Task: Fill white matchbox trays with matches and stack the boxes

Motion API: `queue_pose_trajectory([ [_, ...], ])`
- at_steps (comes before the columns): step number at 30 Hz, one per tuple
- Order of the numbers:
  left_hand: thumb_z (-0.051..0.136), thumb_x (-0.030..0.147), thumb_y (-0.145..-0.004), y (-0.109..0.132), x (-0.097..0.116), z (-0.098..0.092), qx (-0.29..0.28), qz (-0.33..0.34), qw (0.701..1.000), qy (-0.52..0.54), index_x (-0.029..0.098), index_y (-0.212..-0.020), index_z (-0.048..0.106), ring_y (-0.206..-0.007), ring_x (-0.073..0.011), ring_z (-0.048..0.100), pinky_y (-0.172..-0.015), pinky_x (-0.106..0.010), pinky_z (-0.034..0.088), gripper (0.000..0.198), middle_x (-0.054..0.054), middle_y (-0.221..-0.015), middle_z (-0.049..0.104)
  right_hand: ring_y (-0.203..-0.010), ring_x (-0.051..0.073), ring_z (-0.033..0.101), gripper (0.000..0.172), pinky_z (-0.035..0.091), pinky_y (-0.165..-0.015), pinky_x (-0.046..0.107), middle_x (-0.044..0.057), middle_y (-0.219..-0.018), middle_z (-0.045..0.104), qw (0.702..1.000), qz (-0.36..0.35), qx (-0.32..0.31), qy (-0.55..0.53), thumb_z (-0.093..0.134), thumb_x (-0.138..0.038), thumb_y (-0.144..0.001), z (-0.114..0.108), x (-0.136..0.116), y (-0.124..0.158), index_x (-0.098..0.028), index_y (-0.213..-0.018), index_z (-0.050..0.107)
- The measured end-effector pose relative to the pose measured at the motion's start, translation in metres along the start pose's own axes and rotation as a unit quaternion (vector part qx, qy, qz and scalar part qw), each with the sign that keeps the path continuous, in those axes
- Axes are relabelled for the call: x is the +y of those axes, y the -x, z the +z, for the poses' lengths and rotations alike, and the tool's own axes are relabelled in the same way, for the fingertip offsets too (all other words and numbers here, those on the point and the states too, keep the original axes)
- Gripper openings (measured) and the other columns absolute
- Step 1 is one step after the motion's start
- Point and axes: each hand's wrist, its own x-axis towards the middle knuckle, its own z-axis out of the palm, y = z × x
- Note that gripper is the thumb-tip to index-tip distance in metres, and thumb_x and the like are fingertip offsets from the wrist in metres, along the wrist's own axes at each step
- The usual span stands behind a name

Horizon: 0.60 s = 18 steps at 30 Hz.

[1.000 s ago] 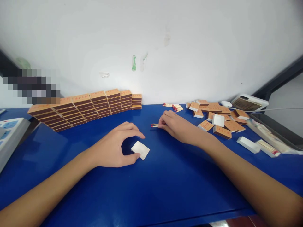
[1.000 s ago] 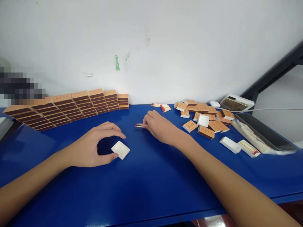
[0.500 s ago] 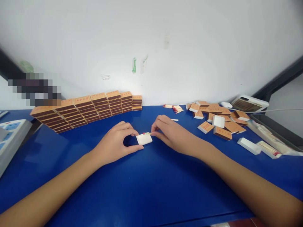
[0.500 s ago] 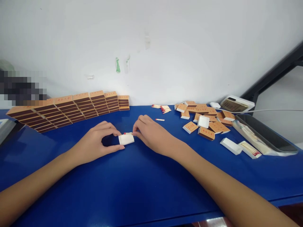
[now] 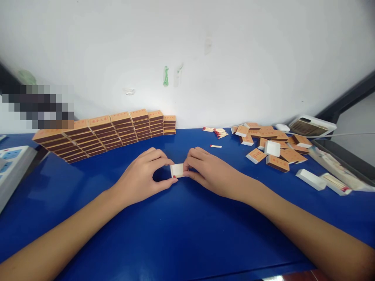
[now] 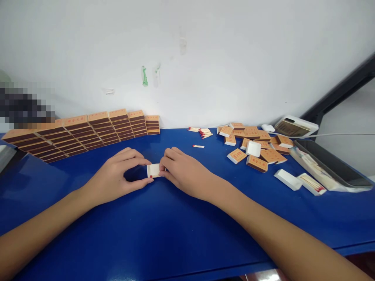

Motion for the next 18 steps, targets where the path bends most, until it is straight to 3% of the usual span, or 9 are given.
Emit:
queue_pose_trajectory([
  [6, 0.078, 0.039, -0.094, -0.001, 0.001, -0.001, -0.011, -0.011, 1.0, 0.002, 0.02, -0.114, 0.075, -0.094, -0.0231, 0.063, -0.081, -0.038, 0.054, 0.028, -0.007, -0.105, 0.071, -0.094, 0.023, 0.061, 0.011, 0.049, -0.082, 0.036, 0.008, -0.1, 0.063, 0.991, 0.086, 0.088, -0.044, 0.059, -0.025, -0.104, -0.009, 0.042, 0.001, -0.02, -0.099, 0.067],
  [10, 0.077, 0.04, -0.094, 0.0, 0.001, -0.001, -0.021, -0.018, 1.0, 0.005, 0.02, -0.114, 0.075, -0.094, -0.0231, 0.063, -0.081, -0.038, 0.054, 0.028, -0.007, -0.106, 0.071, -0.089, 0.022, 0.06, 0.011, 0.049, -0.079, 0.037, 0.009, -0.102, 0.063, 0.991, 0.118, 0.059, -0.038, 0.064, -0.028, -0.1, -0.008, 0.068, 0.002, -0.019, -0.103, 0.069],
  [18, 0.078, 0.04, -0.094, 0.0, 0.0, 0.0, -0.014, -0.009, 1.0, 0.005, 0.018, -0.113, 0.075, -0.094, -0.023, 0.063, -0.08, -0.039, 0.054, 0.029, -0.007, -0.105, 0.07, -0.094, 0.024, 0.059, 0.013, 0.05, -0.083, 0.038, 0.009, -0.101, 0.06, 0.994, 0.073, 0.064, -0.055, 0.06, -0.03, -0.103, 0.001, 0.064, 0.002, -0.021, -0.103, 0.068],
])
